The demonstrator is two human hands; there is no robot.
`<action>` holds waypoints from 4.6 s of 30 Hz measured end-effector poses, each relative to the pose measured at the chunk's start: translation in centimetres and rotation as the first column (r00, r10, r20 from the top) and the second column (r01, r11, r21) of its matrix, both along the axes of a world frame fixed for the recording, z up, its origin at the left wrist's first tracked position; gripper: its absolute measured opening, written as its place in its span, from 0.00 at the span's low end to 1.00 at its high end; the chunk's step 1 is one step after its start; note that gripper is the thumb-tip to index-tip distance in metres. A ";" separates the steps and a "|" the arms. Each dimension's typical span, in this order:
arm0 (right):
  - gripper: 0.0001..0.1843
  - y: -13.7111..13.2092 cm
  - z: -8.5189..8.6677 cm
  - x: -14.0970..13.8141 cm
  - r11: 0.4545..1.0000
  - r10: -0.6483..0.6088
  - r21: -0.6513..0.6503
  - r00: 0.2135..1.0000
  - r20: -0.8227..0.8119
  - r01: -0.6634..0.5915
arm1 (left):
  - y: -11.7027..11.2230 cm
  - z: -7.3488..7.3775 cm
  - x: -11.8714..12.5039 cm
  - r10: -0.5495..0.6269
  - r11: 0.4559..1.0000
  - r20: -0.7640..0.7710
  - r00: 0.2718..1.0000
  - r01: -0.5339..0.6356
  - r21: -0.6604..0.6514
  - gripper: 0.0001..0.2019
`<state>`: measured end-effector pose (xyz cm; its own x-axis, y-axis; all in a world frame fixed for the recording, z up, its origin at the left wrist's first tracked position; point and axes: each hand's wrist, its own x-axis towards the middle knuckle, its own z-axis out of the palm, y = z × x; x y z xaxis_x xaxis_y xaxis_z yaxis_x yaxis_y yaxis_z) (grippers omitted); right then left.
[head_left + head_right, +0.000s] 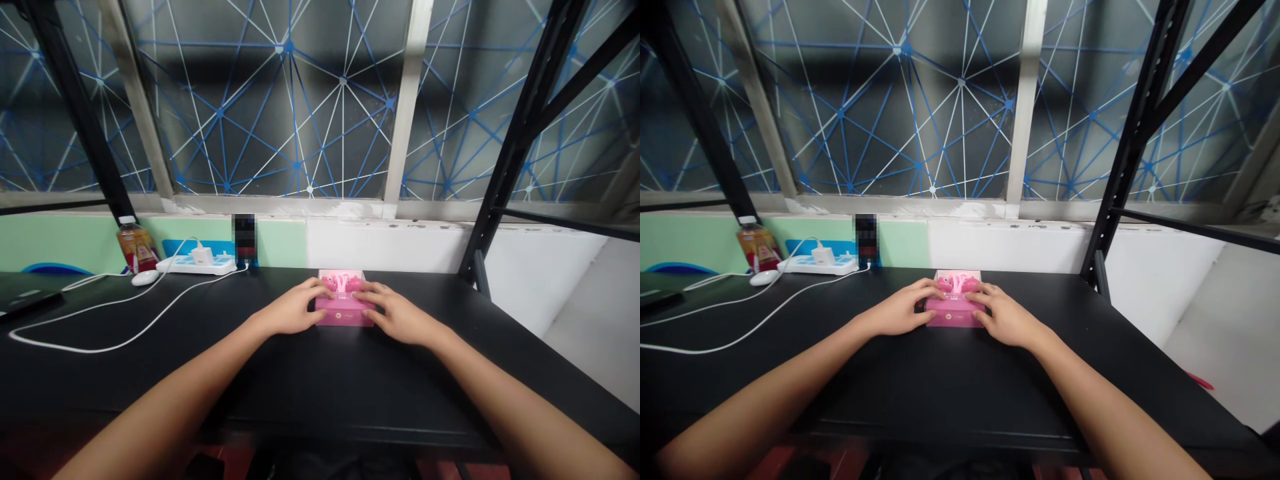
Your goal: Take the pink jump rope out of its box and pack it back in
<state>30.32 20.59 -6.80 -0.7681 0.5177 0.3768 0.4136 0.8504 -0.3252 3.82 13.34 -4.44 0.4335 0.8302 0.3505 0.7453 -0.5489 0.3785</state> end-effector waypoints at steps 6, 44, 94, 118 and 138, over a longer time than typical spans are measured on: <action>0.27 -0.4 0.3 0.1 0.998 0.022 -0.059 1.000 -0.011 -0.023 | 0.1 -0.2 0.1 0.006 1.000 0.031 1.000 -0.006 -0.001 0.19; 0.15 -7.4 3.4 -1.2 0.627 0.653 -0.629 0.751 0.101 -0.460 | 4.0 -0.7 0.4 0.411 0.912 0.021 0.912 -0.410 -0.027 0.19; 0.21 -6.9 3.2 -1.5 0.945 0.136 0.225 0.912 0.387 -0.237 | 1.2 0.1 1.0 0.239 0.964 -0.086 0.967 -0.226 0.137 0.15; 0.25 -4.1 1.4 -1.8 0.927 0.099 0.305 0.928 0.360 -0.217 | 2.8 -1.2 -0.8 0.094 0.995 0.002 0.996 -0.094 0.042 0.10; 0.20 -5.4 1.8 -2.4 0.901 0.108 0.379 0.956 0.273 -0.210 | 2.0 -0.5 -0.5 0.083 0.995 -0.017 0.996 -0.082 0.055 0.10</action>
